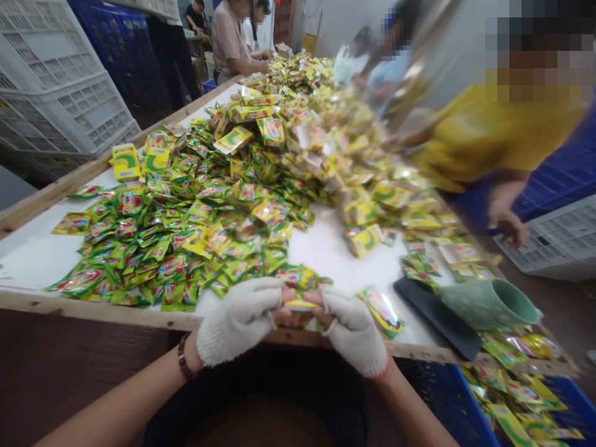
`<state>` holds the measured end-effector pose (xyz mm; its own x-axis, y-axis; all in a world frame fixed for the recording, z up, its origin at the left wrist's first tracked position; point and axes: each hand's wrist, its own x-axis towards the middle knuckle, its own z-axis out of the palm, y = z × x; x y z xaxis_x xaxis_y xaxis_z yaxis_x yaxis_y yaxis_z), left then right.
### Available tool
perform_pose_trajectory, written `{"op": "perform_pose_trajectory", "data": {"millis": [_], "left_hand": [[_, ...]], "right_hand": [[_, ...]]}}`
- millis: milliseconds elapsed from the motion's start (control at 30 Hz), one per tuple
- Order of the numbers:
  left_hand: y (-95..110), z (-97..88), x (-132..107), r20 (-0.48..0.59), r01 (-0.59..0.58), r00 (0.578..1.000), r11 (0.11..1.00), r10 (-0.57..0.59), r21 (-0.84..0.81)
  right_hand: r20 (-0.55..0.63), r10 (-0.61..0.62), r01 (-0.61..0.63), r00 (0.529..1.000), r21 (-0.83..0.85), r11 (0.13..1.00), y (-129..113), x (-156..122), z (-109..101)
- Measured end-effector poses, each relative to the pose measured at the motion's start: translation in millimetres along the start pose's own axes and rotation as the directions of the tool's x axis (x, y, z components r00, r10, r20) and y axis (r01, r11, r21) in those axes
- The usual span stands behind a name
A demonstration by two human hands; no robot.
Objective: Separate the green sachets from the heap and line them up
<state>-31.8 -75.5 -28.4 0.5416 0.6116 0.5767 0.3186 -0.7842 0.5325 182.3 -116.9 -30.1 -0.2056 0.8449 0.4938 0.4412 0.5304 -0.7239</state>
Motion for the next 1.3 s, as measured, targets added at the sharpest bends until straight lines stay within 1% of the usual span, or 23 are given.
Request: {"op": "perform_pose_trajectory", "data": {"millis": [67, 100, 167, 200, 267, 367, 400, 467, 567, 667, 733, 767, 800, 867, 933, 1000, 1067, 1100, 1133, 1200, 1233, 1267, 1300], "left_hand": [[0.8, 1.3, -0.9, -0.035, 0.047, 0.998, 0.998, -0.048, -0.039], [1.4, 1.5, -0.3, -0.045, 0.059, 0.997, 0.997, -0.062, -0.057], [3.4, 0.0, 2.3, -0.044, 0.062, 0.997, 0.995, -0.065, -0.074], [5.0, -1.7, 4.2, -0.029, 0.072, 0.997, 0.994, -0.074, -0.079], [8.7, -6.3, 9.1, 0.027, 0.14, 0.99, 0.985, -0.138, -0.103], [13.1, -12.8, 18.2, 0.133, 0.285, 0.954, 0.949, -0.269, -0.13], [13.6, -14.2, 21.1, 0.152, 0.312, 0.944, 0.942, -0.292, -0.126], [12.7, -15.2, 25.1, 0.172, 0.321, 0.938, 0.941, -0.3, -0.106], [8.3, -14.2, 24.3, 0.167, 0.236, 0.96, 0.97, -0.224, -0.059], [4.1, -12.9, 15.3, 0.143, 0.035, 0.989, 0.999, -0.035, 0.007], [2.8, -11.9, 7.8, 0.12, -0.095, 0.989, 0.994, 0.088, 0.057], [2.5, -10.9, 4.5, 0.109, -0.135, 0.986, 0.987, 0.126, 0.085], [2.4, -9.6, 1.8, 0.104, -0.156, 0.984, 0.981, 0.144, 0.113], [2.4, -5.5, -1.4, 0.126, -0.153, 0.983, 0.977, 0.135, 0.147], [2.2, -0.7, -1.2, 0.151, -0.119, 0.984, 0.983, 0.097, 0.141], [1.3, 3.3, 1.9, 0.142, -0.069, 0.988, 0.993, 0.055, 0.1], [-0.4, 5.0, 7.2, 0.094, -0.015, 0.996, 0.998, 0.009, 0.063], [-1.7, 4.9, 10.4, 0.06, 0.018, 0.998, 0.998, -0.021, 0.059], [-3.2, 4.1, 13.7, 0.026, 0.052, 0.998, 0.996, -0.054, 0.069], [-7.0, 1.8, 20.4, -0.015, 0.105, 0.994, 0.987, -0.104, 0.121], [-9.1, 0.8, 23.7, -0.01, 0.118, 0.993, 0.981, -0.118, 0.151], [-11.1, 0.4, 27.1, 0.007, 0.118, 0.993, 0.976, -0.121, 0.183], [-13.0, 0.8, 30.5, 0.041, 0.107, 0.992, 0.969, -0.119, 0.225]], "right_hand": [[-0.081, 0.027, -0.028, 0.996, -0.002, 1.0, 0.3, 0.0, 0.7], [-0.101, 0.017, -0.017, 0.995, 0.003, 1.0, 0.1, 1.2, 0.8], [-0.082, -0.032, 0.034, 0.996, 0.019, 0.999, -1.4, 5.0, 0.3], [-0.059, -0.052, 0.053, 0.997, 0.022, 0.998, -2.8, 7.0, -0.1], [-0.032, -0.066, 0.066, 0.997, 0.011, 0.998, -6.0, 10.4, -0.9], [-0.029, -0.063, 0.062, 0.998, -0.036, 0.997, -9.4, 12.7, -1.3], [-0.034, -0.062, 0.06, 0.998, -0.049, 0.997, -9.5, 12.9, -1.1], [-0.039, -0.07, 0.068, 0.997, -0.063, 0.996, -8.4, 12.8, -0.9], [-0.012, -0.141, 0.14, 0.99, -0.069, 0.988, -4.7, 11.6, -2.3], [0.044, -0.241, 0.244, 0.97, -0.102, 0.964, -1.4, 7.6, -6.7], [0.082, -0.289, 0.298, 0.954, -0.141, 0.944, 0.5, 3.1, -9.2], [0.09, -0.304, 0.315, 0.948, -0.155, 0.936, 1.5, 0.6, -9.5], [0.091, -0.313, 0.324, 0.945, -0.16, 0.932, 2.6, -1.8, -8.7], [0.073, -0.326, 0.334, 0.943, -0.152, 0.93, 4.6, -5.2, -3.5], [0.048, -0.293, 0.297, 0.955, -0.139, 0.945, 5.6, -5.6, 5.4], [-0.002, -0.208, 0.207, 0.978, -0.114, 0.972, 5.4, -2.7, 13.9], [-0.095, -0.048, 0.041, 0.994, -0.074, 0.996, 4.8, 2.1, 15.3], [-0.158, 0.045, -0.054, 0.986, -0.054, 0.997, 5.1, 4.4, 11.3], [-0.22, 0.135, -0.147, 0.966, -0.038, 0.988, 6.0, 6.3, 3.6], [-0.323, 0.277, -0.302, 0.905, -0.029, 0.953, 10.6, 8.1, -21.9], [-0.356, 0.318, -0.356, 0.879, -0.044, 0.933, 14.1, 8.1, -37.8], [-0.367, 0.341, -0.393, 0.865, -0.076, 0.916, 18.0, 7.7, -54.1], [-0.361, 0.347, -0.417, 0.865, -0.135, 0.899, 21.8, 7.5, -69.1]]}}
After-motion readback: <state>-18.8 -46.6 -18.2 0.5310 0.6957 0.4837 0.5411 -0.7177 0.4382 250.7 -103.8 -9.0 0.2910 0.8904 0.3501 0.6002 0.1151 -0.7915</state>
